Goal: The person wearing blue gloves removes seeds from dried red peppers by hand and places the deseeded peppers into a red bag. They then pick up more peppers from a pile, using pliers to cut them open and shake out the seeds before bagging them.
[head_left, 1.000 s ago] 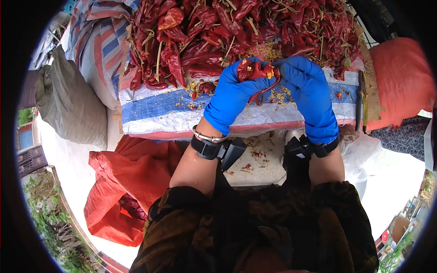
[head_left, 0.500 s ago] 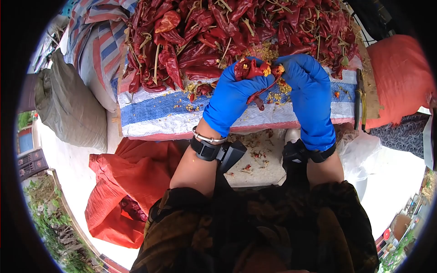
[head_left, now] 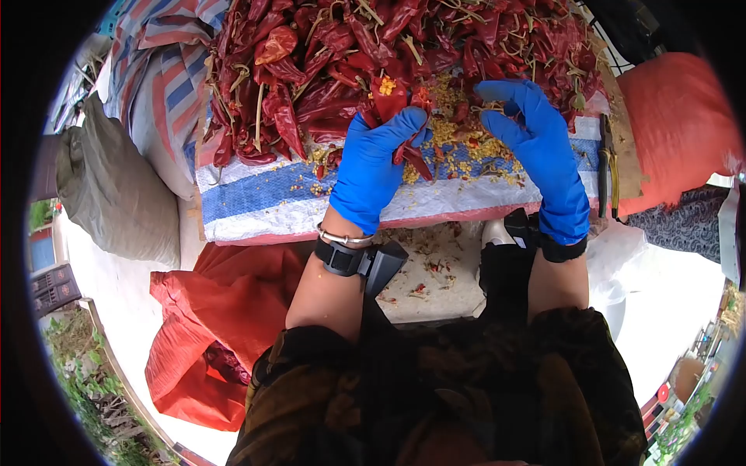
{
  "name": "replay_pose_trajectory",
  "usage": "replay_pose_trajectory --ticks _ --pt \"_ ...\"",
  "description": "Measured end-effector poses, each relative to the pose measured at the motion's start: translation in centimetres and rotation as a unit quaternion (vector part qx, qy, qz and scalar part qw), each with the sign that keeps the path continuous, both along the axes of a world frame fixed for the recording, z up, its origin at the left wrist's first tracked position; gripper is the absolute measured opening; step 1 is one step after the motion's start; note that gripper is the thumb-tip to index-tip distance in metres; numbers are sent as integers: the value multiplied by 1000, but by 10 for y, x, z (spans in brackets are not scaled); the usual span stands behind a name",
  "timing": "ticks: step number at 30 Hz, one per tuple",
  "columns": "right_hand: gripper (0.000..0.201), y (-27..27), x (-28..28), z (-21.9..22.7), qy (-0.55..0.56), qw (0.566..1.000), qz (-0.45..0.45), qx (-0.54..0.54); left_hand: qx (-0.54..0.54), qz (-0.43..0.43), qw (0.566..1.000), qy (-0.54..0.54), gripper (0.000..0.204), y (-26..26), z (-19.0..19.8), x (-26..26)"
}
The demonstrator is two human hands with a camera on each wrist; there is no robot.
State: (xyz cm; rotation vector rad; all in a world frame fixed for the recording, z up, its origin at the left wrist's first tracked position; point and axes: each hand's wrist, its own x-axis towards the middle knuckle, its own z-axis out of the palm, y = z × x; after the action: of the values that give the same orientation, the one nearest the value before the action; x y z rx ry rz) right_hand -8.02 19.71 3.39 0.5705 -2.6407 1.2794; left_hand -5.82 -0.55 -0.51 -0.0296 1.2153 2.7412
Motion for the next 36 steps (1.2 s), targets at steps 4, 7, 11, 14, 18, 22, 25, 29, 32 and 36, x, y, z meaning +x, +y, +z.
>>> replay_pose_trajectory --ticks 4,7,11,14,18,22,25,29,32,36 --pt "41 1 -18 -24 185 964 -79 172 -53 45 997 -26 15 1 -1 2" --pt "43 8 -21 -35 106 980 -100 136 3 5 1000 -1 14 -3 -5 -1" --pt "34 18 -25 -40 150 973 -103 140 3 19 1000 -9 16 -1 -3 2" --pt "28 13 -23 -36 117 988 -101 14 -44 33 999 1 18 -1 -5 4" --pt "21 -9 -9 -19 -38 961 -111 -252 52 17 998 9 22 4 7 3" --pt "18 -41 11 -25 50 980 -87 -175 -39 57 998 -1 24 9 -3 6" --pt "18 -53 23 -20 89 994 4 -59 46 68 997 -10 27 14 1 5" --pt "18 -37 23 0 -32 987 23 -154 -56 42 997 26 21 5 1 6" --pt "21 -40 21 10 -98 955 -23 -279 -90 -10 996 -26 26 5 6 11" --pt "18 -33 16 -2 -143 936 -13 -322 -160 -49 985 -29 37 12 11 15"
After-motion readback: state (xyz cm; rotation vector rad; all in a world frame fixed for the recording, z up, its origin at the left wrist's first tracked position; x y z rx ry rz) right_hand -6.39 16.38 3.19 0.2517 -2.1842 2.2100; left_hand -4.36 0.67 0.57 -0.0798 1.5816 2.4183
